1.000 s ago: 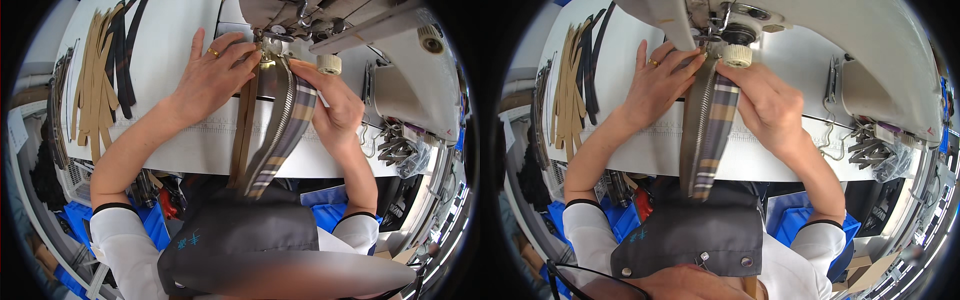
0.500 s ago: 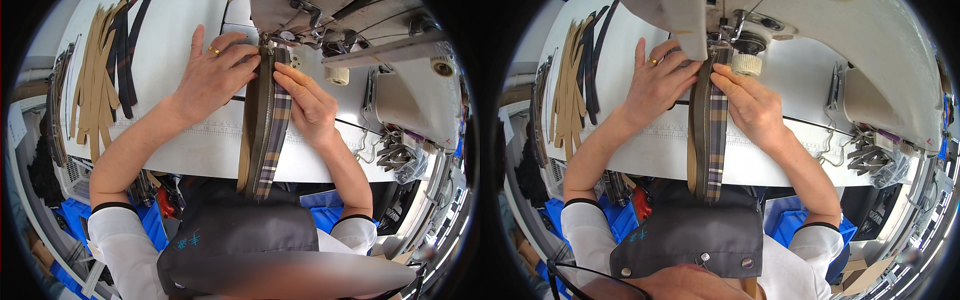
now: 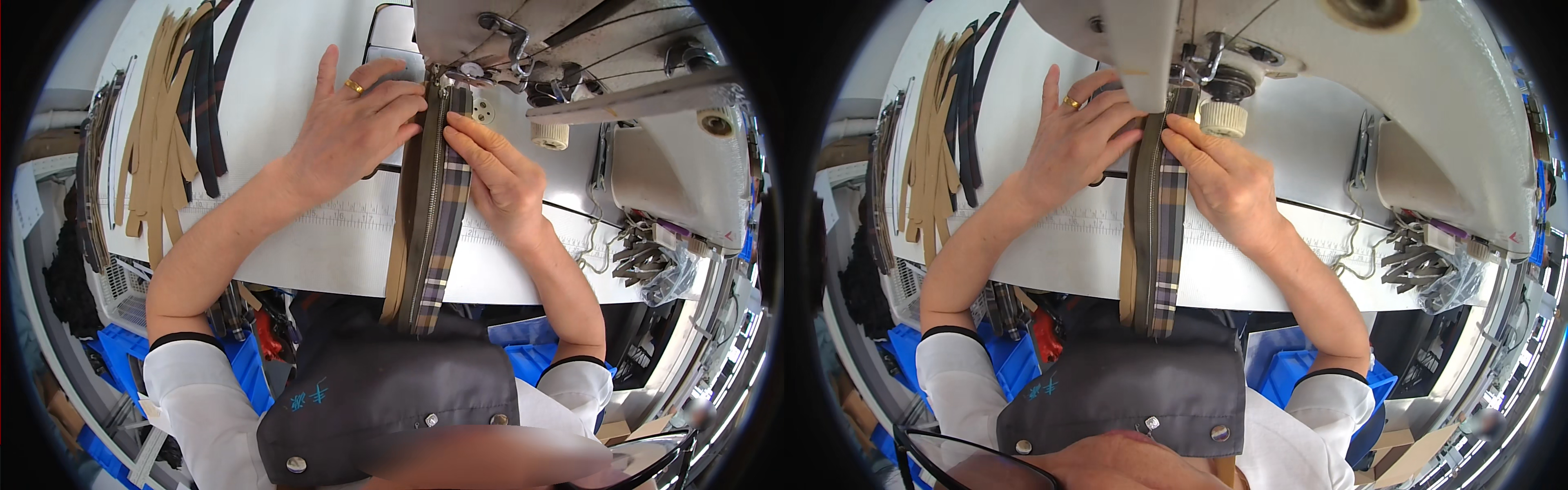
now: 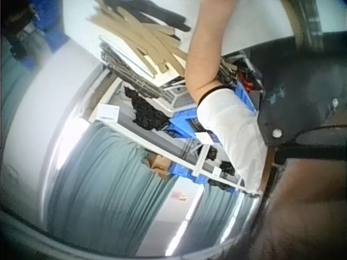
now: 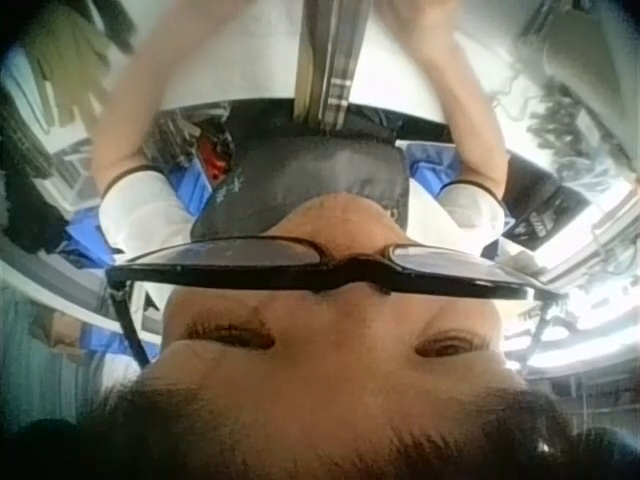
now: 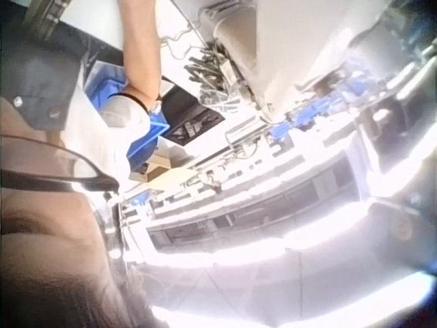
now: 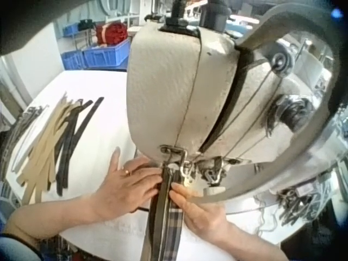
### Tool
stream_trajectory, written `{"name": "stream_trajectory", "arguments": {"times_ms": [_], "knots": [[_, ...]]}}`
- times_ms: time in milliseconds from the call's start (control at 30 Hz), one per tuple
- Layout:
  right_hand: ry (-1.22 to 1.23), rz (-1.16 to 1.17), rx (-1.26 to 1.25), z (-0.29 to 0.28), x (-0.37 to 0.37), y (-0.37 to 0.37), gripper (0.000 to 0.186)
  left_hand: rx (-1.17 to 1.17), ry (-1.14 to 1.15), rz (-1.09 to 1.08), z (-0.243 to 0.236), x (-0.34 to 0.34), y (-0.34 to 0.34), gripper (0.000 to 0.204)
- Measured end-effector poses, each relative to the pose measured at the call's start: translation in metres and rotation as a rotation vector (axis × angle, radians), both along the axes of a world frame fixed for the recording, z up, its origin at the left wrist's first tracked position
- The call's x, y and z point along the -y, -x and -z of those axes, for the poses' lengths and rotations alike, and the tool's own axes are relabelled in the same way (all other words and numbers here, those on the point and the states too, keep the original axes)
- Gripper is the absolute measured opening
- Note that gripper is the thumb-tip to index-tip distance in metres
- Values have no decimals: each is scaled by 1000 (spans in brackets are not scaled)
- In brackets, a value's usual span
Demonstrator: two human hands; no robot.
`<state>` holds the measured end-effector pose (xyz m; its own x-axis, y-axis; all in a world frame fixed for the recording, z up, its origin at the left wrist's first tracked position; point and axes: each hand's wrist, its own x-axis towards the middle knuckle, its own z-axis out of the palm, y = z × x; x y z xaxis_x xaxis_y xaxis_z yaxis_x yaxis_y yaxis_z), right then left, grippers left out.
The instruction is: Sewing several leather or fabric straps using an industrial sewing machine.
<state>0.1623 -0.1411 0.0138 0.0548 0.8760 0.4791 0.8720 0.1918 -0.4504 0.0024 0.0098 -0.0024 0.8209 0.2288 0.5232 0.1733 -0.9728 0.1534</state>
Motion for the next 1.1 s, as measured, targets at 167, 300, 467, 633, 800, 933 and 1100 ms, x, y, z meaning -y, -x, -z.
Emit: {"name": "stream_trajectory", "arguments": {"times_ms": [167,300,467,633,800,933,1100], "knots": [[4,0,20,0,0,1,46,-58,77,-26,-2,2,-1,33],[-6,5,35,0,-1,2,44,-22,34,-17,1,2,-2,33],[-12,-2,42,1,-2,2,44,-19,-1,-8,1,1,-1,33],[-12,-8,56,1,-2,3,45,-13,5,0,2,1,0,32],[-18,-6,92,2,-2,5,45,-11,-15,6,3,2,1,31],[-37,-7,208,-1,-1,4,43,-11,-44,28,4,2,1,31],[-26,-32,287,-4,-5,0,33,-8,-29,38,3,0,0,32]]}}
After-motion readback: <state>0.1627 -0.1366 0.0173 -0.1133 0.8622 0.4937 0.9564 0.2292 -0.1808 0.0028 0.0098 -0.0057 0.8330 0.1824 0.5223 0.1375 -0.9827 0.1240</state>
